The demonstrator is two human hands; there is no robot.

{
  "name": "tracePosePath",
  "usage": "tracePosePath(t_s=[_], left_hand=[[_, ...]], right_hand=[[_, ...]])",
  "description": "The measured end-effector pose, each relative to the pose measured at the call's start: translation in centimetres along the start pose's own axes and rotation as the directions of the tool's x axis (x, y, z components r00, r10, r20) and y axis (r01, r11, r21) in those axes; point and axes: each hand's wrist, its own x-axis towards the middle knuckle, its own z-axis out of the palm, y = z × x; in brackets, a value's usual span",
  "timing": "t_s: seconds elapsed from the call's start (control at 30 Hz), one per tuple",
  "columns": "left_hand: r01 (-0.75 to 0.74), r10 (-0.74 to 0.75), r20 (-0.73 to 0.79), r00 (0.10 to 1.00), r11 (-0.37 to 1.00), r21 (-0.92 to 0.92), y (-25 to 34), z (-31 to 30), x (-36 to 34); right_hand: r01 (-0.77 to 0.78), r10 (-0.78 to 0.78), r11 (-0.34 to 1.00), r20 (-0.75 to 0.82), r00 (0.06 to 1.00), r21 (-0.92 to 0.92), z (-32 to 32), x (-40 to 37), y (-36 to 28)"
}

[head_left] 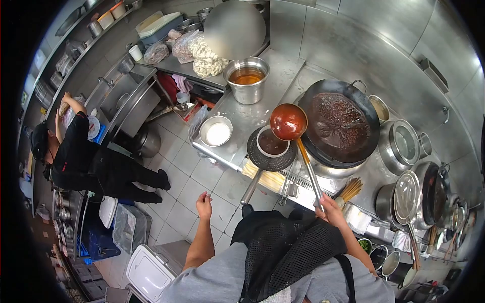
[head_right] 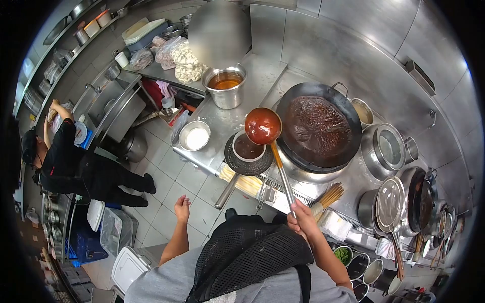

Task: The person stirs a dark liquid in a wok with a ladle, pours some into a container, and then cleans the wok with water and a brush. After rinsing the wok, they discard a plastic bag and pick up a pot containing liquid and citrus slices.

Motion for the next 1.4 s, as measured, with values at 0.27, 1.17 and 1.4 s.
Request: tracePosePath(t_s=[0.27, 1.17, 1.4], left_hand=[[0.166, -0.163, 0.056, 0.985, 0.984, -0.069, -5.1, 0.4, -4.2], [0.449, -0.450, -0.042, 0.892, 0.893, -0.029, -10.7, -3.0, -9.0], [0.441, -0.441, -0.024, 0.897, 0.897, 0.033, -9.8, -2.3, -9.2]], right_hand=[[0.209, -0.181, 0.973, -0.243, 0.953, 0.096, -5.4, -1.9, -6.6], [0.060, -0.068, 0.979, 0.036, 0.997, 0.192, -1.1, -2.2, -6.4], [0.033, -0.033, 0.998, 0.002, 0.999, -0.062, 1.0, -1.8, -4.5]])
